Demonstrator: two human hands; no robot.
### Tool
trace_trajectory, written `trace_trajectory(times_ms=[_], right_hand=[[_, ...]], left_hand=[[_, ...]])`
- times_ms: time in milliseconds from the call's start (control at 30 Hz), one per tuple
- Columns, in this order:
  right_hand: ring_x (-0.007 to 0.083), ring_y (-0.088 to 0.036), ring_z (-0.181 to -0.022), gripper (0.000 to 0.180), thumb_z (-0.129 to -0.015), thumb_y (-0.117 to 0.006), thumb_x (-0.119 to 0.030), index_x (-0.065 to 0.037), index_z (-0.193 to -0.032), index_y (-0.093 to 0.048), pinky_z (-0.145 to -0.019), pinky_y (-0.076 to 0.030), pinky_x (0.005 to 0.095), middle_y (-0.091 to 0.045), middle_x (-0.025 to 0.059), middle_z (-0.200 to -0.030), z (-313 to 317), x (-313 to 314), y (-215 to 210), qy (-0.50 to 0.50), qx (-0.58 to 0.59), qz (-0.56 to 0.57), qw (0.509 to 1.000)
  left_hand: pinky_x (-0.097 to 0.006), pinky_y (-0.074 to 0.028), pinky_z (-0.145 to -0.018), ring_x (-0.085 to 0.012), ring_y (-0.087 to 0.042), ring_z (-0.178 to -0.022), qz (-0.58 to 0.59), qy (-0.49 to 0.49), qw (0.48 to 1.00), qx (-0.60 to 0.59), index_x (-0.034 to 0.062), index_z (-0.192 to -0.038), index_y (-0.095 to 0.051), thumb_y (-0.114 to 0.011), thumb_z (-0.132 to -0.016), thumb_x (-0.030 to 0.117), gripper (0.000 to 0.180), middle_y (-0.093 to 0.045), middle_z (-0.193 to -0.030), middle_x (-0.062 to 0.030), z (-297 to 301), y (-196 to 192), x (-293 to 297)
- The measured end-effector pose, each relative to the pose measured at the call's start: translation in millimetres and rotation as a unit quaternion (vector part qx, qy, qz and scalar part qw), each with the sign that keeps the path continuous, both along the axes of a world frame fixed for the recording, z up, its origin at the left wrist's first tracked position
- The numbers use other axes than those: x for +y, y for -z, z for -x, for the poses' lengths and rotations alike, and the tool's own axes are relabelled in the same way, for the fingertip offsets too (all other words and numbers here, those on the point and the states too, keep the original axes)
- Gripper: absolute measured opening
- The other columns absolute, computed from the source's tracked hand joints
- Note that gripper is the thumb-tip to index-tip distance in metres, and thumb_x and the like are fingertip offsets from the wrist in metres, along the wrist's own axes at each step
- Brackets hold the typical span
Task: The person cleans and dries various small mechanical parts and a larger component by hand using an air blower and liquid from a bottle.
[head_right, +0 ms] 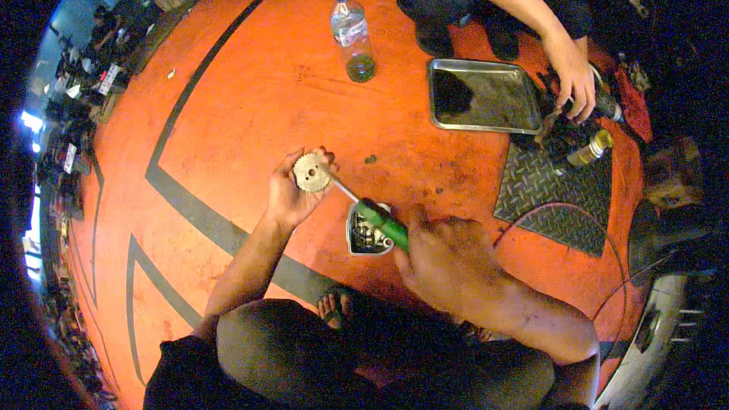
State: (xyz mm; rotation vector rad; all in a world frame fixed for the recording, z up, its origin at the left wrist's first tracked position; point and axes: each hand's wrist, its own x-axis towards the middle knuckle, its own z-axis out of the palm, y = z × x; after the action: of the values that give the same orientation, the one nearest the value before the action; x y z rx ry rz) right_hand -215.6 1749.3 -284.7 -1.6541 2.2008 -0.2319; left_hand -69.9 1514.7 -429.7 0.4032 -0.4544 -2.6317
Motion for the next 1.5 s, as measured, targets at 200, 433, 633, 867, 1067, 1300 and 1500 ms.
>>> trace_trajectory(times_ms=[200,433,633,867,1067,1300,1500], right_hand=[[0.0413,-0.067,-0.072,0.041,-0.087,-0.059,-0.027,0.006,-0.11,-0.053,-0.066,-0.053,0.0542,-0.067,0.024,-0.078,-4.5,-2.7,-9.6,-0.027,-0.027,-0.029,0.999],[0.041,-0.067,-0.073,0.042,-0.087,-0.059,-0.025,0.006,-0.113,-0.051,-0.066,-0.053,0.0534,-0.066,0.0238,-0.076,-6.4,-0.4,-8.1,-0.06,-0.06,-0.016,0.996],[0.0432,-0.066,-0.072,0.036,-0.088,-0.059,-0.032,0.002,-0.098,-0.053,-0.07,-0.051,0.0545,-0.065,0.0249,-0.072,-1.0,4.1,-11.0,-0.003,-0.026,-0.047,0.999],[0.0429,-0.065,-0.068,0.034,-0.085,-0.062,-0.029,0.002,-0.096,-0.053,-0.066,-0.051,0.053,-0.063,0.0223,-0.068,-6.8,7.6,-18.1,-0.023,-0.041,-0.062,0.997],[0.0418,-0.065,-0.066,0.036,-0.086,-0.062,-0.03,0.003,-0.095,-0.053,-0.063,-0.05,0.0526,-0.062,0.0213,-0.067,-7.5,7.5,-12.6,-0.028,-0.014,0.009,0.999],[0.0433,-0.066,-0.077,0.048,-0.088,-0.058,-0.026,0.006,-0.121,-0.045,-0.069,-0.053,0.055,-0.066,0.027,-0.086,-3.0,8.6,-28.9,-0.092,-0.126,-0.103,0.982],[0.0434,-0.065,-0.077,0.045,-0.088,-0.059,-0.025,-0.001,-0.124,-0.047,-0.069,-0.053,0.0537,-0.066,0.0244,-0.086,-10.5,7.7,-35.9,-0.11,-0.197,-0.116,0.967]], left_hand=[[-0.041,-0.051,-0.087,-0.0308,-0.057,-0.1,-0.059,0.032,0.996,0.054,-0.0011,-0.106,-0.061,-0.044,-0.098,0.028,0.035,-0.061,-0.098,-0.0123,-0.6,6.2,-3.2],[-0.038,-0.05,-0.082,-0.0283,-0.057,-0.096,0.006,0.044,0.998,0.047,-0.003,-0.111,-0.06,-0.037,-0.097,0.035,0.046,-0.058,-0.1,-0.0115,-4.2,0.1,-1.9],[-0.036,-0.049,-0.081,-0.0273,-0.056,-0.094,0.022,0.055,0.997,0.051,-0.0044,-0.112,-0.059,-0.038,-0.095,0.032,0.045,-0.058,-0.1,-0.011,-11.1,0.7,-6.5],[-0.038,-0.049,-0.087,-0.0293,-0.057,-0.094,0.014,0.032,0.999,0.04,-0.0071,-0.115,-0.058,-0.041,-0.094,0.026,0.043,-0.058,-0.098,-0.0125,-4.9,7.3,-4.7],[-0.037,-0.047,-0.086,-0.026,-0.054,-0.098,-0.009,0.033,0.999,0.032,-0.0033,-0.113,-0.058,-0.047,-0.092,0.027,0.038,-0.056,-0.1,-0.0095,-4.5,-1.2,-1.1],[-0.032,-0.042,-0.062,-0.0179,-0.049,-0.073,-0.022,0.031,0.999,-0.026,0.0095,-0.087,-0.055,-0.052,-0.094,0.029,0.021,-0.049,-0.079,-0.001,-10.1,11.7,-11.9],[-0.043,-0.051,-0.063,-0.0313,-0.065,-0.082,0.811,0.012,0.439,-0.386,0.0031,-0.082,-0.061,-0.056,-0.089,0.019,0.018,-0.066,-0.084,-0.0154,0.1,40.7,-17.0]])
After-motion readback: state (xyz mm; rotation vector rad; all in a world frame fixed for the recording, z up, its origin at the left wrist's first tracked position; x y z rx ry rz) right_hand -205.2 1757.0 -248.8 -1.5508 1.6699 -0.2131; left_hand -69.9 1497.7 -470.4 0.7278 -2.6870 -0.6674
